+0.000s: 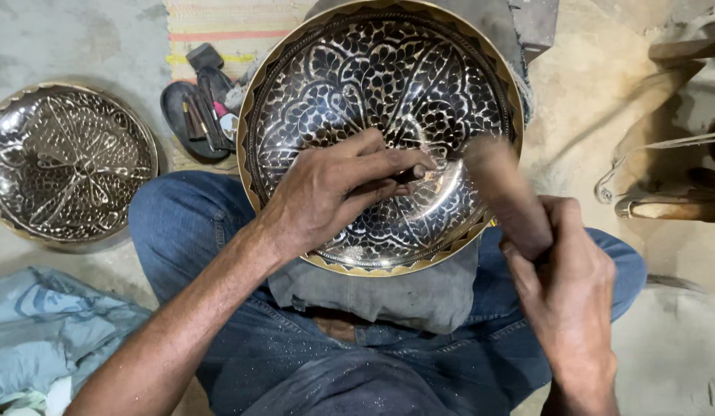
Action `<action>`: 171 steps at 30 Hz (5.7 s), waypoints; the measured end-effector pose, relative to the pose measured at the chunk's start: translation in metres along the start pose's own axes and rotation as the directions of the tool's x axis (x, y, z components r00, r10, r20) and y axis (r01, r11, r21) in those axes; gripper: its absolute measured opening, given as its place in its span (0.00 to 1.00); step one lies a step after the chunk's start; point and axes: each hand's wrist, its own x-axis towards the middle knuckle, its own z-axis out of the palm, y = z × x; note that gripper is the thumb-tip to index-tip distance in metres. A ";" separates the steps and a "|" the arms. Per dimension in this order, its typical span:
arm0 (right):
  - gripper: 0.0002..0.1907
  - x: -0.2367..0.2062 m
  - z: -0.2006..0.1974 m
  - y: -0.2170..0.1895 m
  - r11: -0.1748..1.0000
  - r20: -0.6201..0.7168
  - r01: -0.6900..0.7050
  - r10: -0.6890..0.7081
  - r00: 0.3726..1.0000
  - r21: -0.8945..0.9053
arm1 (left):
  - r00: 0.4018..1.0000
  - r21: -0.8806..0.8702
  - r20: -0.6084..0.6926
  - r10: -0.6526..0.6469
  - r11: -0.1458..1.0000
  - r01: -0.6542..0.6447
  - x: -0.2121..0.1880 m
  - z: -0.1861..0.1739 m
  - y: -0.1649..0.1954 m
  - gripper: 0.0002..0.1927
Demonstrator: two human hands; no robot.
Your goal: The person sits on the floor and uses a small hammer and chisel to emboss a decorative pattern into a large metal plate. They repeatedly strike the chisel to create a textured design across the surface.
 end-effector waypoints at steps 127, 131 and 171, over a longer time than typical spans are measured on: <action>0.24 0.006 0.027 0.003 0.969 -0.049 -0.044 0.057 0.997 0.244 | 0.880 -0.177 -0.377 -0.290 0.955 0.239 -0.042 0.043 0.041 0.15; 0.31 0.001 0.008 0.000 0.996 0.030 -0.046 0.044 0.999 0.071 | 0.889 -0.147 -0.388 -0.243 0.969 0.200 -0.041 0.051 0.042 0.16; 0.23 0.040 -0.041 -0.015 0.820 0.188 0.421 -0.376 0.907 -0.389 | 0.894 -0.129 -0.395 -0.213 0.976 0.175 -0.044 0.056 0.043 0.12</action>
